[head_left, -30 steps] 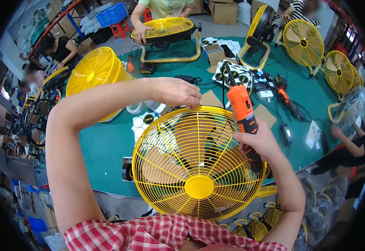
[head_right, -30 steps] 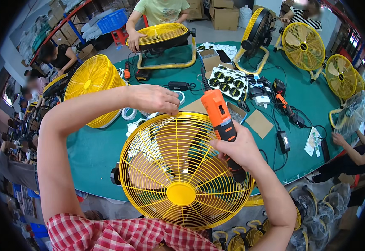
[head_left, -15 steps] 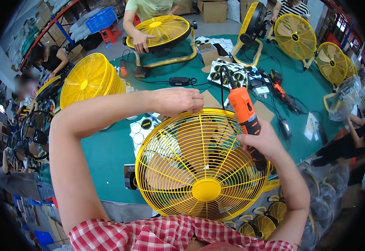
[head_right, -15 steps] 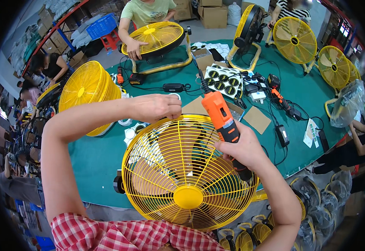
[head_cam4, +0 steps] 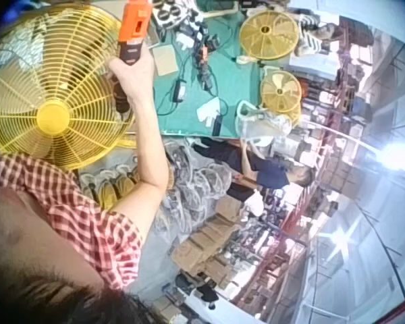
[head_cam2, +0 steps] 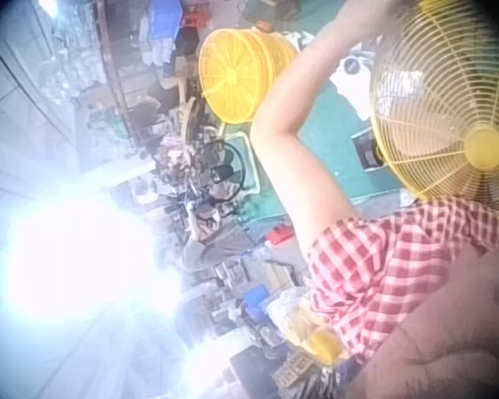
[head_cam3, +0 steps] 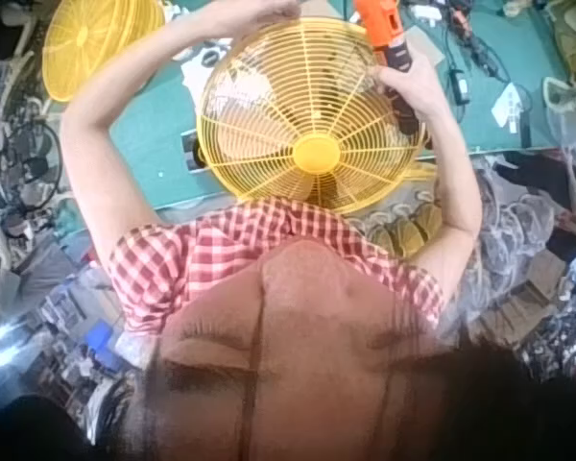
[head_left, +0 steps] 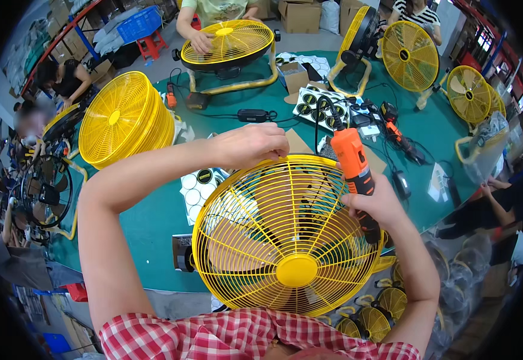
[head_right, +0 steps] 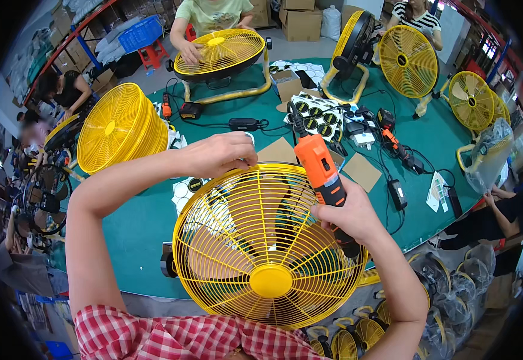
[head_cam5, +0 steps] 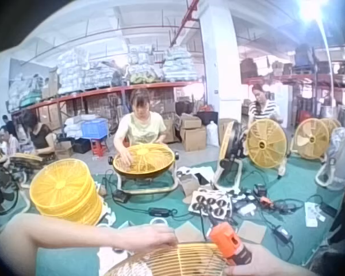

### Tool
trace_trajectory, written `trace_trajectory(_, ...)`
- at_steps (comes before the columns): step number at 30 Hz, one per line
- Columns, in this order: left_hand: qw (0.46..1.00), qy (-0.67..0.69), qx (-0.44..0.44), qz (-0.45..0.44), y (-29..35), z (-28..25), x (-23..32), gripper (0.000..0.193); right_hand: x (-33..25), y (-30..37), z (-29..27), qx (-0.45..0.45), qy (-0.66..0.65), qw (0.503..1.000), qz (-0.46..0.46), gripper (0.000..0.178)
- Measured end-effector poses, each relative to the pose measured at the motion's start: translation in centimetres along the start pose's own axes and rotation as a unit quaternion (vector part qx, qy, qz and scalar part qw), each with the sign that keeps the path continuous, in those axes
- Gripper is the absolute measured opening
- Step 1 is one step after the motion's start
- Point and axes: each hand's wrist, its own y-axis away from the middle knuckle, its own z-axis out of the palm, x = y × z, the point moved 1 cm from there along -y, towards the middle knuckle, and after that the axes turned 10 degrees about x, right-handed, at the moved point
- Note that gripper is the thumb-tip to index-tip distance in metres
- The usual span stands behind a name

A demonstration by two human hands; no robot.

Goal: The recorder is assembling multiple industrial-style floor fans, attaching the cages and tightening screws with a power drill.

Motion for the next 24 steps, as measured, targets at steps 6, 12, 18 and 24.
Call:
trace_trajectory(6, 0.995, -0.093, -0.039, 0.018, 0.3, 0.1, 0.2, 0.011, 0.0, 0.1, 0.0, 0.001, 0.001, 1.000, 0.000, 0.037)
trace_trajectory(12, 0.986, -0.121, -0.078, -0.085, -0.5, 0.4, 1.1, 0.011, -0.2, 0.0, 0.1, 0.003, 0.004, 1.000, 0.004, 0.037)
trace_trajectory(18, 0.982, -0.140, -0.096, -0.085, -1.4, 0.4, 1.9, 0.021, -0.1, 0.0, -0.2, -0.011, 0.002, 1.000, 0.011, 0.038)
trace_trajectory(24, 0.966, -0.123, -0.125, -0.189, -2.0, 0.9, 1.4, 0.019, 0.0, -0.1, -0.5, -0.014, 0.012, 1.000, 0.012, 0.038)
